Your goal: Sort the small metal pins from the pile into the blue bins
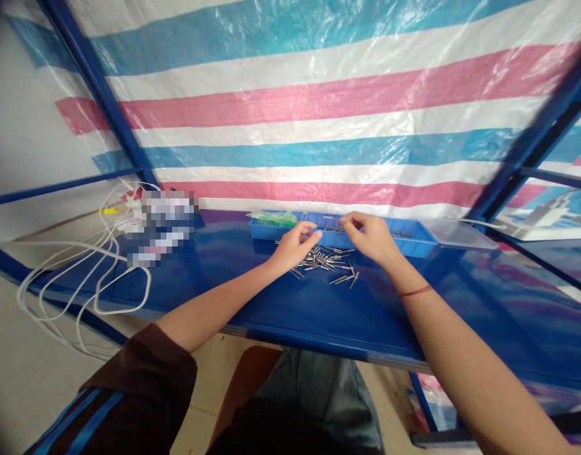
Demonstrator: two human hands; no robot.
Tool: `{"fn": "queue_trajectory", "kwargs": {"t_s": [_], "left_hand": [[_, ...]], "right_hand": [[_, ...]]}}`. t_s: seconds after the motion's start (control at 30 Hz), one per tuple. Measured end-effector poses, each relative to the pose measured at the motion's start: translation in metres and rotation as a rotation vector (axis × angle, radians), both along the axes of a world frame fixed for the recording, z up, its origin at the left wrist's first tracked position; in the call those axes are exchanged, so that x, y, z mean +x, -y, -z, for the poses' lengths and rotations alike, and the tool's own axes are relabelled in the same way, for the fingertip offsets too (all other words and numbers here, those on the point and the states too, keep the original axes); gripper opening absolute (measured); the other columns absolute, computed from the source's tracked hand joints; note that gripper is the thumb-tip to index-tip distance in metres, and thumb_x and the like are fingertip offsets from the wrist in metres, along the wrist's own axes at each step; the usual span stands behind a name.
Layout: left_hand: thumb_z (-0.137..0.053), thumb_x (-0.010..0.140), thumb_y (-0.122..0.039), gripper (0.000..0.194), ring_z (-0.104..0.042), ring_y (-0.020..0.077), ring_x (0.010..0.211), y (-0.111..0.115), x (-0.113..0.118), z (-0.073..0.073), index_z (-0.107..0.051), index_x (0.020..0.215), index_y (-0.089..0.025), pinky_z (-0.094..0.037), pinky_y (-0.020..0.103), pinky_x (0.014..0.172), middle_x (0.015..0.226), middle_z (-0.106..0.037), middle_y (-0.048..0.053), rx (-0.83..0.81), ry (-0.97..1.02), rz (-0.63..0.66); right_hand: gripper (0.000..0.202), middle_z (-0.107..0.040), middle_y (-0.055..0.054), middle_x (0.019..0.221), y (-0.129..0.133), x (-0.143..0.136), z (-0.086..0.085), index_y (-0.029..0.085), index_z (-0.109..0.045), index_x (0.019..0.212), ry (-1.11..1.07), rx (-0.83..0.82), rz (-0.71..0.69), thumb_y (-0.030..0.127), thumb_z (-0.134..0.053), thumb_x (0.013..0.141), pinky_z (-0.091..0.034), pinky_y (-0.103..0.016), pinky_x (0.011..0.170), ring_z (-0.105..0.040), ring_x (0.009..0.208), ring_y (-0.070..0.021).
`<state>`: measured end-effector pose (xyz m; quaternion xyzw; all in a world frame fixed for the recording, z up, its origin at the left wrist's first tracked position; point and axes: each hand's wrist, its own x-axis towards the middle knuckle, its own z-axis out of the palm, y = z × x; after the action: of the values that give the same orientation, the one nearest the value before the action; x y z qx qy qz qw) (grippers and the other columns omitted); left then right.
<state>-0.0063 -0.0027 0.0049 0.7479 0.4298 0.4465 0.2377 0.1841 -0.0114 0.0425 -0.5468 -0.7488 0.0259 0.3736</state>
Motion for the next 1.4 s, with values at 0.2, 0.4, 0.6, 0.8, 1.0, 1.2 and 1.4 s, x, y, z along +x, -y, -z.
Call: {"fn": "queue_trajectory", "kwargs": {"t_s": [0.2,0.4,0.6,0.8,1.0,1.2,1.4], "left_hand": [[-0.050,0.086,-0.029,0.023,-0.060,0.0173,0.089,0.003,-0.003,0.001,-0.062,0.103,-0.020,-0.046,0.032,0.083,0.099,-0.066,0.004,0.133,-0.337,0.074],[-0.046,0.085,-0.030,0.029,-0.055,0.0243,0.103,0.005,-0.007,0.000,-0.064,0.108,-0.026,-0.042,0.042,0.087,0.109,-0.062,0.005,0.137,-0.630,0.109],[-0.048,0.083,-0.055,0.042,-0.047,0.0288,0.112,0.008,-0.006,0.001,-0.060,0.117,-0.032,-0.035,0.048,0.092,0.120,-0.056,0.005,0.140,-0.745,0.172],[-0.049,0.084,-0.050,0.038,-0.045,0.0279,0.113,0.008,-0.006,0.002,-0.061,0.114,-0.031,-0.034,0.047,0.093,0.119,-0.056,0.004,0.131,-0.742,0.189],[-0.049,0.084,-0.052,0.037,-0.047,0.0270,0.111,0.011,-0.005,0.001,-0.062,0.111,-0.030,-0.035,0.045,0.091,0.119,-0.057,0.003,0.144,-0.710,0.187],[-0.055,0.080,-0.056,0.035,-0.048,0.0250,0.109,0.017,-0.001,-0.002,-0.066,0.100,-0.029,-0.034,0.040,0.089,0.114,-0.058,0.002,0.173,-0.693,0.252],[-0.053,0.087,-0.040,0.022,-0.051,0.0235,0.104,0.014,0.000,0.000,-0.066,0.093,-0.024,-0.036,0.037,0.085,0.107,-0.061,0.002,0.250,-0.709,0.217]], "right_hand": [[0.037,-0.070,-0.019,0.089,-0.005,0.049,-0.010,0.013,-0.069,0.088,0.091,-0.011,0.551,0.035,-0.041,0.082,-0.041,-0.034,0.071,-0.062,0.085,-0.0293],[0.041,-0.069,-0.021,0.091,-0.005,0.054,-0.012,0.008,-0.069,0.095,0.264,-0.052,0.573,0.036,-0.042,0.080,-0.041,-0.037,0.072,-0.063,0.087,-0.0322],[0.021,-0.069,-0.002,0.071,0.004,0.029,-0.010,0.021,-0.068,0.072,0.271,-0.431,-0.283,0.036,-0.053,0.073,-0.046,-0.029,0.064,-0.062,0.068,-0.0199],[0.036,-0.069,-0.002,0.080,0.021,0.022,-0.008,0.023,-0.068,0.086,0.368,-0.667,-0.345,0.049,-0.069,0.061,-0.047,-0.027,0.058,-0.064,0.068,-0.0196],[0.025,-0.068,-0.002,0.078,0.015,0.018,0.001,0.023,-0.068,0.082,0.395,-0.603,-0.376,0.042,-0.065,0.066,-0.046,-0.028,0.061,-0.064,0.071,-0.0208],[0.017,-0.068,-0.002,0.068,0.011,0.006,0.006,0.022,-0.067,0.074,0.418,-0.499,-0.368,0.032,-0.054,0.074,-0.043,-0.028,0.059,-0.061,0.064,-0.0186],[0.025,-0.067,-0.004,0.069,0.013,-0.002,0.007,0.019,-0.066,0.076,0.360,-0.461,-0.434,0.039,-0.050,0.078,-0.042,-0.028,0.058,-0.060,0.063,-0.0183]]}}
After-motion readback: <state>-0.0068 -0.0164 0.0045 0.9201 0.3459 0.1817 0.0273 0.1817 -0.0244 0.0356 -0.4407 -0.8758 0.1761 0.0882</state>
